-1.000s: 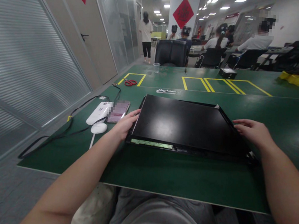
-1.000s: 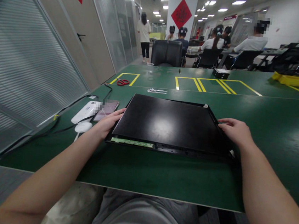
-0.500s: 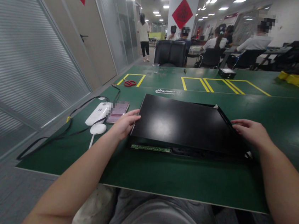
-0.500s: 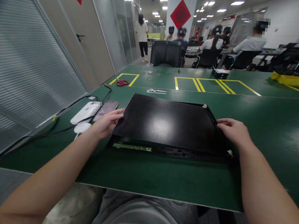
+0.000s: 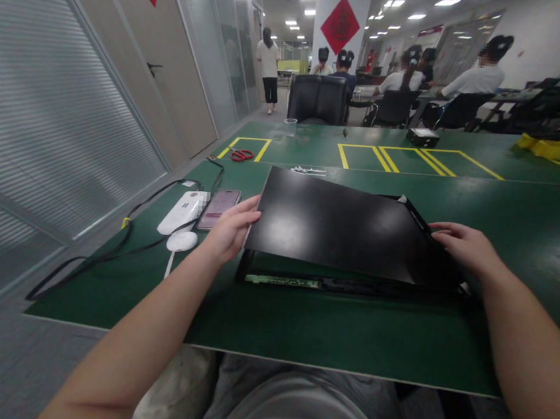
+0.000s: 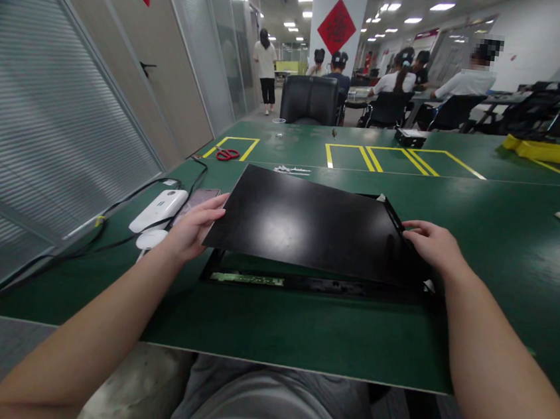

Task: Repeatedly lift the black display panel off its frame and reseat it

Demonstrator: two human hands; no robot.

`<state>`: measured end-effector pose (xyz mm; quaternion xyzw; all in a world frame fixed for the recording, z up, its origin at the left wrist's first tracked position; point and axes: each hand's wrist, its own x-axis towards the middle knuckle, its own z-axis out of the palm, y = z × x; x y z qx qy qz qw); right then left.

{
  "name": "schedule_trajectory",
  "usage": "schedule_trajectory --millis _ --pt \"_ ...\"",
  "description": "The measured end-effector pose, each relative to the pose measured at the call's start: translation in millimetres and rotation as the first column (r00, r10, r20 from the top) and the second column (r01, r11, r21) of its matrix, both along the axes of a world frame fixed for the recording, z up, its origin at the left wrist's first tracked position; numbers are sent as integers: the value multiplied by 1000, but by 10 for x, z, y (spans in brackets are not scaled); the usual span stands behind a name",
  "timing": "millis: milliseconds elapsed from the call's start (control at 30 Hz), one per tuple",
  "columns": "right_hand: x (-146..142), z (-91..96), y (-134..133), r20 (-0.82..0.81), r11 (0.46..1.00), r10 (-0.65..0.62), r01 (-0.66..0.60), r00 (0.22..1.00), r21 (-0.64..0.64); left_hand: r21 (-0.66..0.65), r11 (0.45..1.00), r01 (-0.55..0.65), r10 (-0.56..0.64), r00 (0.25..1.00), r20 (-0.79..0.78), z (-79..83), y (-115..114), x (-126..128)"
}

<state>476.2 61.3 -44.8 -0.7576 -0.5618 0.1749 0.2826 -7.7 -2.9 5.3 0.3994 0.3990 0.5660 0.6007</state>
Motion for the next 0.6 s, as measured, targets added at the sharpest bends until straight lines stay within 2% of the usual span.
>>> schedule_trajectory --millis 100,267,467,600 --pt "-57 56 -25 -69 995 -79 75 994 -63 40 999 -2 1 1000 19 23 -25 16" --pt "-61 29 -9 -202 992 -125 120 971 -35 95 995 -37 33 999 42 27 -37 34" --pt "-90 51 -27 -249 980 -200 196 948 -38 144 988 -47 46 999 11 38 -60 43" --pt "-109 86 -31 -469 975 -203 221 860 -16 149 987 -60 60 998 4 12 -40 32"
